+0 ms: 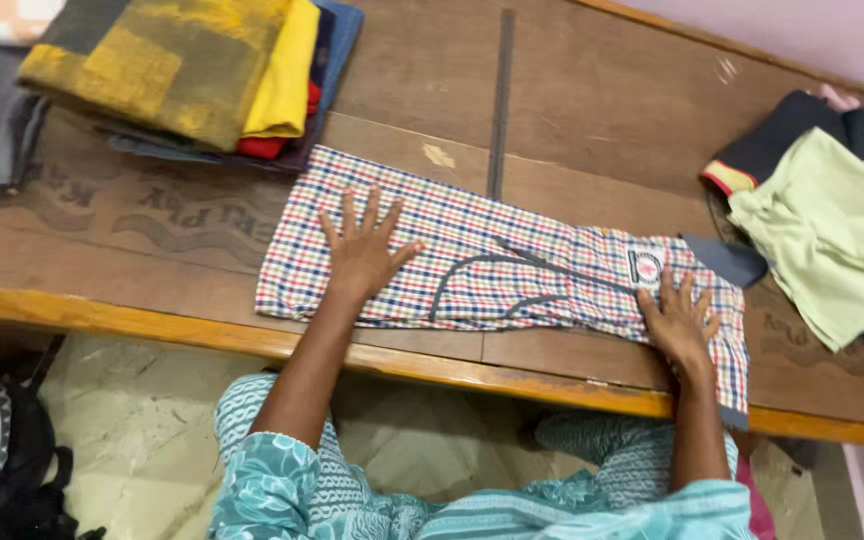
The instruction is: The person folds a yellow t-shirt, a plaid shirt, and a pair of plaid shorts on a wooden table. They smooth and align each item, fold them into compact rectangles, and place them into a growing stack.
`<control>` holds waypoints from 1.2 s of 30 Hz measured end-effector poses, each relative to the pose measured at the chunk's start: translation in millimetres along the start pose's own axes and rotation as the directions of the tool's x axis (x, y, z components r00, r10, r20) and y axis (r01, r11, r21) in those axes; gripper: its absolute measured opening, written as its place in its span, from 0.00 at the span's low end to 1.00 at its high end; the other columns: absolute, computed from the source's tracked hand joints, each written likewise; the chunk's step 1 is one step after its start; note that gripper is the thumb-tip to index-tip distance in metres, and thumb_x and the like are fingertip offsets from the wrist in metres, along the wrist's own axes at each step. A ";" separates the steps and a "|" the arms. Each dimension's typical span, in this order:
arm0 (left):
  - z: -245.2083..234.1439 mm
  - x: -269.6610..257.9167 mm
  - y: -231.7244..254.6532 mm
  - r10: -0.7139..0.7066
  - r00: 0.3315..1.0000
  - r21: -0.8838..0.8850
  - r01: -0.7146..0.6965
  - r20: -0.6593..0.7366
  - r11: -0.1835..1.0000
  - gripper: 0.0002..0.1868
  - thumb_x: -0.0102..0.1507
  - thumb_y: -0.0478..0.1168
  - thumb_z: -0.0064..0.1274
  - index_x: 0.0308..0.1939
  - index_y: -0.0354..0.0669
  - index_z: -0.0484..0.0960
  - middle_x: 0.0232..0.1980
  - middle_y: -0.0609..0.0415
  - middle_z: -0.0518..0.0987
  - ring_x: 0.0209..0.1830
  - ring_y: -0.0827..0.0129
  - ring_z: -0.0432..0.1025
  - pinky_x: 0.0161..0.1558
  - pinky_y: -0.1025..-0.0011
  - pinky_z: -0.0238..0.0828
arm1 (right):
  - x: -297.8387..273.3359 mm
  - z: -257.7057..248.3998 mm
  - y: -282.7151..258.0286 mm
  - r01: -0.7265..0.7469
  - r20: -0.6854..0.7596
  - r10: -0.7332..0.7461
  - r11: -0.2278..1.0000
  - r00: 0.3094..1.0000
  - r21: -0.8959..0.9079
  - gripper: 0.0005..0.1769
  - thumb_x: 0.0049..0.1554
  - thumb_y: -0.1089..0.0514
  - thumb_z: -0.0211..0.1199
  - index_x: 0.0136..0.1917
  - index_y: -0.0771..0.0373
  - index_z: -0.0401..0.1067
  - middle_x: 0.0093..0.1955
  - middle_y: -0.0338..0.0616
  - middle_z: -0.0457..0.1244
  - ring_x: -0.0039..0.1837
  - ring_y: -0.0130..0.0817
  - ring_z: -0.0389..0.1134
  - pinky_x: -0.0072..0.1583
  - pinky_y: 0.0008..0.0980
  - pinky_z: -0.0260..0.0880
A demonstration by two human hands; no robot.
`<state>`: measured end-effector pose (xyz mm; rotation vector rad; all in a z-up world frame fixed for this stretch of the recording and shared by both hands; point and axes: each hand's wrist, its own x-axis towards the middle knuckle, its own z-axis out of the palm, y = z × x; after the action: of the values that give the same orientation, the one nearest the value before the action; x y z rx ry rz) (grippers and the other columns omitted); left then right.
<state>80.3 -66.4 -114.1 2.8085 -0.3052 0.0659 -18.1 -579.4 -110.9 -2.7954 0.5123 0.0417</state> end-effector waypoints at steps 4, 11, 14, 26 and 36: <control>-0.5 -3.6 6.8 -0.025 0.999 -0.021 0.025 0.024 0.999 0.47 0.63 0.76 0.32 0.81 0.61 0.51 0.85 0.51 0.39 0.83 0.41 0.26 0.70 0.26 0.16 | 8.0 6.2 12.8 0.033 -0.085 -0.027 0.997 0.996 0.063 0.43 0.61 0.28 0.46 0.83 0.48 0.50 0.88 0.52 0.34 0.86 0.57 0.26 0.77 0.65 0.17; -5.2 -2.8 8.0 -0.014 0.999 -0.030 0.016 0.050 0.999 0.46 0.64 0.73 0.36 0.79 0.57 0.54 0.84 0.46 0.42 0.82 0.39 0.28 0.68 0.24 0.16 | -25.5 -22.6 93.8 0.273 -0.479 0.120 0.691 0.869 0.669 0.26 0.68 0.49 0.63 0.72 0.69 0.73 0.67 0.47 0.70 0.67 0.40 0.70 0.68 0.36 0.69; -8.7 -3.3 14.4 -0.003 1.000 -0.070 0.004 0.013 0.998 0.44 0.65 0.70 0.42 0.78 0.50 0.59 0.83 0.41 0.47 0.82 0.36 0.32 0.69 0.25 0.19 | -49.7 -39.6 115.7 0.045 -0.421 0.261 0.805 0.869 0.592 0.28 0.64 0.48 0.69 0.68 0.70 0.72 0.54 0.58 0.68 0.49 0.50 0.72 0.54 0.46 0.68; 21.3 -53.9 233.1 0.547 0.819 -0.592 -0.530 -0.173 0.607 0.23 0.66 0.41 0.55 0.65 0.42 0.77 0.63 0.43 0.79 0.62 0.51 0.74 0.64 0.59 0.69 | -68.2 -60.2 125.9 -0.128 0.015 0.218 0.513 0.976 0.849 0.28 0.57 0.54 0.71 0.64 0.73 0.70 0.50 0.46 0.71 0.48 0.30 0.69 0.51 0.32 0.71; 48.5 -71.6 411.4 0.693 0.698 -0.545 -0.657 -0.180 0.521 0.56 0.47 0.49 0.72 0.74 0.38 0.59 0.56 0.36 0.76 0.55 0.43 0.71 0.61 0.49 0.63 | -77.8 -85.2 112.8 -0.078 0.076 0.080 0.025 0.994 0.997 0.48 0.55 0.64 0.68 0.84 0.58 0.50 0.51 0.44 0.68 0.51 0.28 0.71 0.52 0.28 0.74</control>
<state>-78.2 -448.9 -40.8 1.9250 -1.2152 0.0499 -132.6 -678.5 -55.3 -1.2579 0.4137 -0.2289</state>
